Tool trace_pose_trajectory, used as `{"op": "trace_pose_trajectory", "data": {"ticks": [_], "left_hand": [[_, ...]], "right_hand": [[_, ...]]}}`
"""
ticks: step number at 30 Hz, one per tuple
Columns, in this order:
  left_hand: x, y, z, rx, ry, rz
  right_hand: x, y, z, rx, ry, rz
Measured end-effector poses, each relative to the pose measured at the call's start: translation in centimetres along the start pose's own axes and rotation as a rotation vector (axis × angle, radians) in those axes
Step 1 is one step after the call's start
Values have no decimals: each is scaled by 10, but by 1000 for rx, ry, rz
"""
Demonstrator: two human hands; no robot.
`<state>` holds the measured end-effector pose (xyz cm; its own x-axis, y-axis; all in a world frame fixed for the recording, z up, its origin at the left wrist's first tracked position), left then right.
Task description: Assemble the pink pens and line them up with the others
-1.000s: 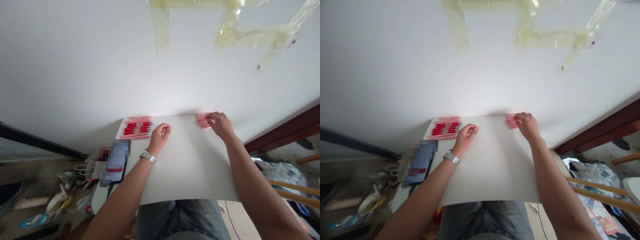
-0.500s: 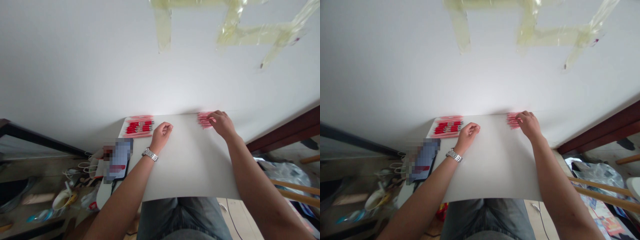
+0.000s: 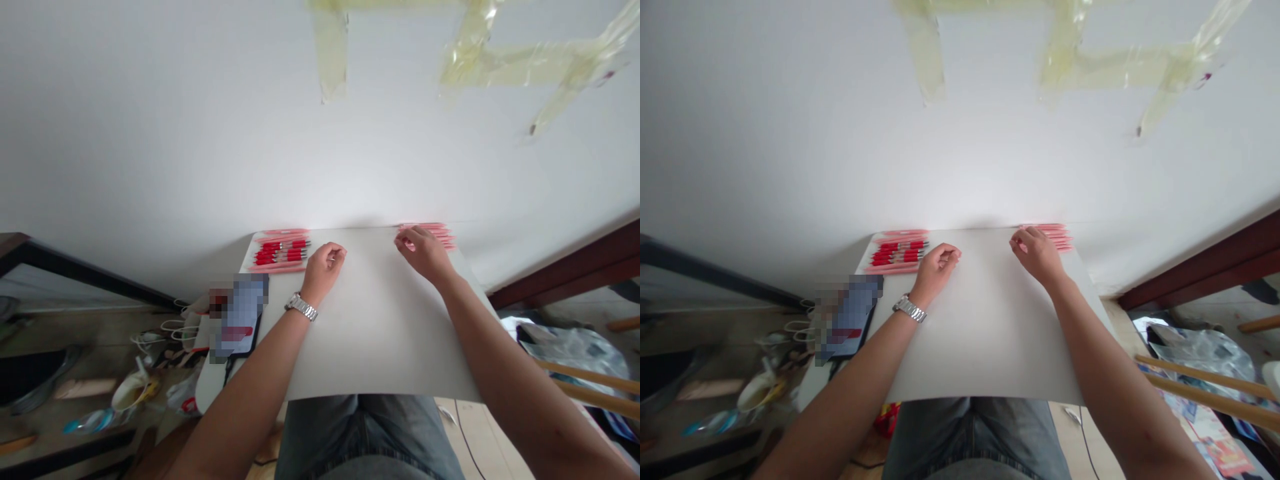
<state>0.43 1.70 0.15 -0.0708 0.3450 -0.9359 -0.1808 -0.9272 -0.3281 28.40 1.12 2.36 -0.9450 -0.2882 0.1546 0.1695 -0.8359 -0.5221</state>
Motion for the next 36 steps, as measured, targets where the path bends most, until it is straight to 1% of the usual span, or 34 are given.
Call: {"op": "trace_pose_trajectory", "data": {"ticks": [3,5,14,17,21,30,36], "left_hand": [[-1,0,0,10,-28,-2],[0,0,0,21,-24,6],[4,1,-2,46,-25,34],[3,1,-3,55,-23,35],[1,2,-4,57,-16,31],[-2,2,-5,65,-45,23],[-4,1,-4,63,-99,-12]], "right_hand": [[18,0,-6,48,-58,43],[27,1,-9,72,-105,43],[48,9,-25,130,-220,12],[48,10,-28,152,-274,-15],[42,10,-28,178,-331,-89],[42,8,-25,191,-323,-86],[40,8,-27,189,-322,-87]]}}
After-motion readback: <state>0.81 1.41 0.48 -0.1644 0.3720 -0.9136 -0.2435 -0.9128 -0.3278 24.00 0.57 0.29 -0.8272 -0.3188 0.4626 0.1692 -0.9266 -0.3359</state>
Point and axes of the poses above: each hand's wrist, its own y-axis away from the middle knuckle, its own z-axis out of the back of the hand, x = y × z, the point moved 3 cm from there along -y, towards the middle knuckle, and after that the axes turned 12 degrees about y, right-handed, at the moved point
